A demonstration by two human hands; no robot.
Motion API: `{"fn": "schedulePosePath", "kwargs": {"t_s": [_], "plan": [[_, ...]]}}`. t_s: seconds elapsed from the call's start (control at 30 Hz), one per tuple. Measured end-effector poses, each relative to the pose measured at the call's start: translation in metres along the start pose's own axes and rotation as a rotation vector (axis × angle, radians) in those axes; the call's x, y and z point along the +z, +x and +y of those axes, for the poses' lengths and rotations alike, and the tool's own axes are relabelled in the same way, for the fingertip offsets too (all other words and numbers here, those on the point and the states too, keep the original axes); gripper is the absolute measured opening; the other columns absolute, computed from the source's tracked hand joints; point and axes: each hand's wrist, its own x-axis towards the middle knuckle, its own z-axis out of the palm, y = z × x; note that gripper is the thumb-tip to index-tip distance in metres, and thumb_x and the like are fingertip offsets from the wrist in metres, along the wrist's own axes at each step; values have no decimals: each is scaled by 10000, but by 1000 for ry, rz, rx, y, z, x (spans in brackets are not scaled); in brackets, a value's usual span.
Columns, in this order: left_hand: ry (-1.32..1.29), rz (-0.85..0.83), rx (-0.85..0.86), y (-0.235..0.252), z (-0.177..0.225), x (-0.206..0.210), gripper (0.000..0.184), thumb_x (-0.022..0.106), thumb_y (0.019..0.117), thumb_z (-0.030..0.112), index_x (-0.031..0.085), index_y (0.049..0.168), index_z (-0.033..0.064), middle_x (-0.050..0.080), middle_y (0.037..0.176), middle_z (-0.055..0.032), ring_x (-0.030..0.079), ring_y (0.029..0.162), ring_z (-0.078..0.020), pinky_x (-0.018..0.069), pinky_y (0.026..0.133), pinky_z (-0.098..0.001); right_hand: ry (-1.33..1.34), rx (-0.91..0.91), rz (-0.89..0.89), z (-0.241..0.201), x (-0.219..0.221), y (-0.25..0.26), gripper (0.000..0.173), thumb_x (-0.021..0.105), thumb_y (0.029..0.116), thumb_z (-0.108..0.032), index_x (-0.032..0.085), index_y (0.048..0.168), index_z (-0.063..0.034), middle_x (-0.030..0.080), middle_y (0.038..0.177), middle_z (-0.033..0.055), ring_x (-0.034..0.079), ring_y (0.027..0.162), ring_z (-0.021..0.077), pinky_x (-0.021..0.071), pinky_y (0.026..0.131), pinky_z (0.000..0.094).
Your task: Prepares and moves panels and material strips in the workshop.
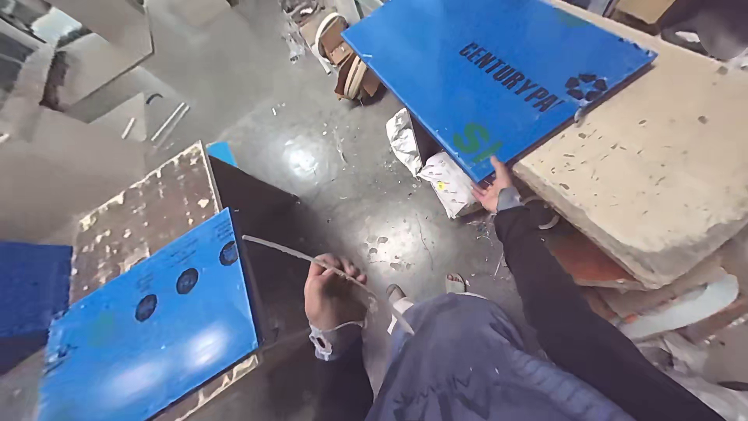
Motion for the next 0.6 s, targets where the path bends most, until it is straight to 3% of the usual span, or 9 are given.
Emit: {"fn": "schedulePosePath", "kwargs": {"t_s": [0.07,0.17,0.2,0.27,0.33,0.4,0.5,0.6], "plan": [[-39,31,-69,-1,1,-8,387,248,1042,216,595,876,171,625,684,30,638,578,-72,548,495,-224,63,5,62,-5,11,14,831,723,911,-495,332,1557,-149,429,1552,157,492,1385,311,514,1049,502],[95,111,-95,2,4,3,596,100,1090,435,561,799,193,554,559,91,523,435,-13,449,401,-172,179,-73,55,0,14,18,694,723,943,-349,401,1520,-139,485,1508,135,508,1363,277,505,1049,503],[102,115,-96,5,1,3,605,117,1092,475,536,755,199,516,525,102,489,398,3,428,376,-153,216,-98,24,7,10,21,673,712,960,-331,403,1523,-129,480,1517,134,504,1374,273,501,1069,493],[183,86,-120,11,-10,0,503,249,1111,383,502,706,226,444,493,128,416,376,30,374,372,-129,245,-150,17,19,1,28,633,709,962,-297,439,1495,-88,524,1473,151,556,1321,278,535,1037,472],[328,85,-105,22,-16,8,332,378,1092,187,509,787,201,419,481,142,396,367,41,360,362,-129,254,-171,15,29,-11,19,605,710,964,-276,462,1476,-71,547,1443,156,579,1288,279,544,1022,470],[425,65,-44,35,-25,19,175,417,1061,84,560,969,128,487,548,143,453,409,59,406,390,-118,243,-178,28,40,-35,-3,589,720,956,-247,474,1458,-61,579,1394,169,607,1237,289,558,990,478],[608,-59,77,76,-48,16,250,438,996,31,563,1201,-38,534,689,90,425,463,61,394,446,-115,219,-135,61,63,-91,-55,549,687,979,-224,471,1452,-47,612,1349,175,644,1190,284,585,957,471],[942,-125,186,147,-67,25,289,448,974,102,578,1178,-57,537,789,-9,451,576,-28,421,552,-216,235,-119,127,78,-158,-122,454,641,1005,-211,517,1406,-38,648,1274,163,668,1124,267,595,916,463]]}}
